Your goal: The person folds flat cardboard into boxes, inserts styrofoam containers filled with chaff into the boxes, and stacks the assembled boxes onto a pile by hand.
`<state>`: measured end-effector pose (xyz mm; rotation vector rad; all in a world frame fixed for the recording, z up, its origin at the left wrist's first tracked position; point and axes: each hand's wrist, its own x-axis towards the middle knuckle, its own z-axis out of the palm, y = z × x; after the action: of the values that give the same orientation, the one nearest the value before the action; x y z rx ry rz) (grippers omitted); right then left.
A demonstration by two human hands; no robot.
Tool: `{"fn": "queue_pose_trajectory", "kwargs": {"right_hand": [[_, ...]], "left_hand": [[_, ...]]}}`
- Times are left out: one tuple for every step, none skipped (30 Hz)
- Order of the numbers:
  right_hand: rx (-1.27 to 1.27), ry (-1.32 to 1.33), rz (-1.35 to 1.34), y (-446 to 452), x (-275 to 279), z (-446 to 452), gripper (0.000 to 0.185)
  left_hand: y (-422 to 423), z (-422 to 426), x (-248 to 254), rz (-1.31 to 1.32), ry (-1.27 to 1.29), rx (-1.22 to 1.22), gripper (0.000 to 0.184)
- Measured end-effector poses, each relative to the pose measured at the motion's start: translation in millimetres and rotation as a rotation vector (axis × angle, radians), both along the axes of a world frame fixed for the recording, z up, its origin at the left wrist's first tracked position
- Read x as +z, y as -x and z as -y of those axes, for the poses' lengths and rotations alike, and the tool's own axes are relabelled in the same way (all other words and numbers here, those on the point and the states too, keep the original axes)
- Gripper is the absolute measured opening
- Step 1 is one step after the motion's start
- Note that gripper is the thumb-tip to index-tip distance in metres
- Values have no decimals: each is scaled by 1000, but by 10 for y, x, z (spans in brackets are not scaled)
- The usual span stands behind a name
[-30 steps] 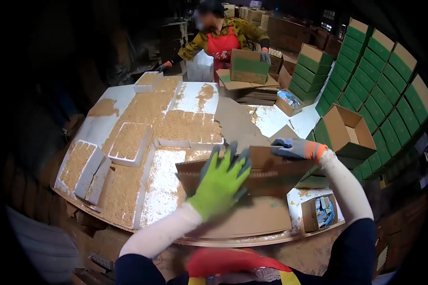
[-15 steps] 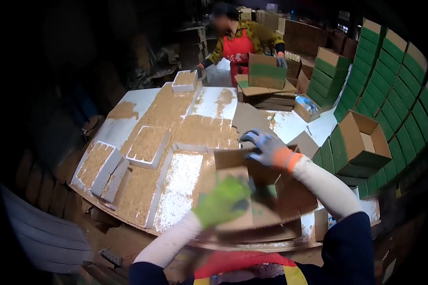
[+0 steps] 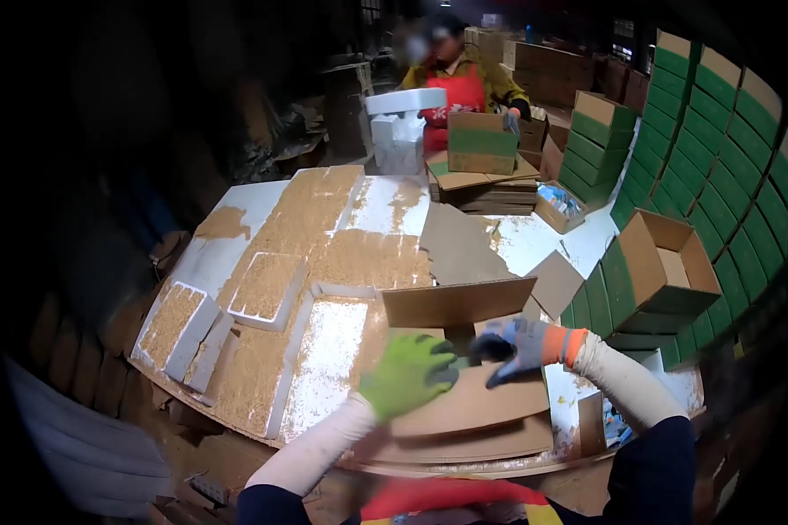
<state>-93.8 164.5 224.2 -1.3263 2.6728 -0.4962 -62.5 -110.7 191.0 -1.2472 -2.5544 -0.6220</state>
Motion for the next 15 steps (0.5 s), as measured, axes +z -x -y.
{"fn": "queue_pose_trajectory", "kwargs": {"right_hand": [[-93, 185, -10, 149, 251, 21, 69], [-144, 290, -10, 265, 337, 41, 68], [-191, 398, -12, 385, 423, 62, 67], [-422, 218, -69, 508, 294, 55, 68], [-643, 32, -134, 701, 100, 45, 69], [-865, -152, -208, 965, -147, 19, 70], [-745, -214, -180, 657, -481, 47, 82], [-621, -266, -149, 348, -822, 76, 96], [-696, -98, -185, 205, -680, 52, 102], [-773, 20, -160, 255, -741, -74, 94], [-852, 154, -103, 294, -902, -219, 87], [-890, 135, 51, 311, -835, -383, 89], [-855, 58, 303, 292, -599, -500, 91], [-814, 34, 662, 185, -249, -530, 93], [-743, 83, 1041, 20, 81, -563, 96]], "left_hand": [[-32, -49, -50, -29, -14, 48, 40], [-51, -44, -81, -56, -14, 91, 44], [-56, -31, -44, -58, 2, 92, 44], [-115, -26, 1, -145, -30, 132, 51], [-174, -9, 44, -238, -63, 178, 59], [-251, 12, 51, -249, -59, 193, 59], [-294, 8, 32, -250, -160, 479, 73], [-323, -32, -23, -245, -285, 766, 86], [-335, -14, -301, -54, -230, 960, 98], [-293, -12, -206, -58, -254, 994, 98], [-294, 87, -30, 413, -341, 953, 100], [-348, 129, 52, 889, -432, 859, 103], [-371, 119, 60, 790, -363, 859, 102], [-416, 104, 122, 768, -384, 878, 102], [-504, 63, 190, 536, -448, 804, 100]]}}
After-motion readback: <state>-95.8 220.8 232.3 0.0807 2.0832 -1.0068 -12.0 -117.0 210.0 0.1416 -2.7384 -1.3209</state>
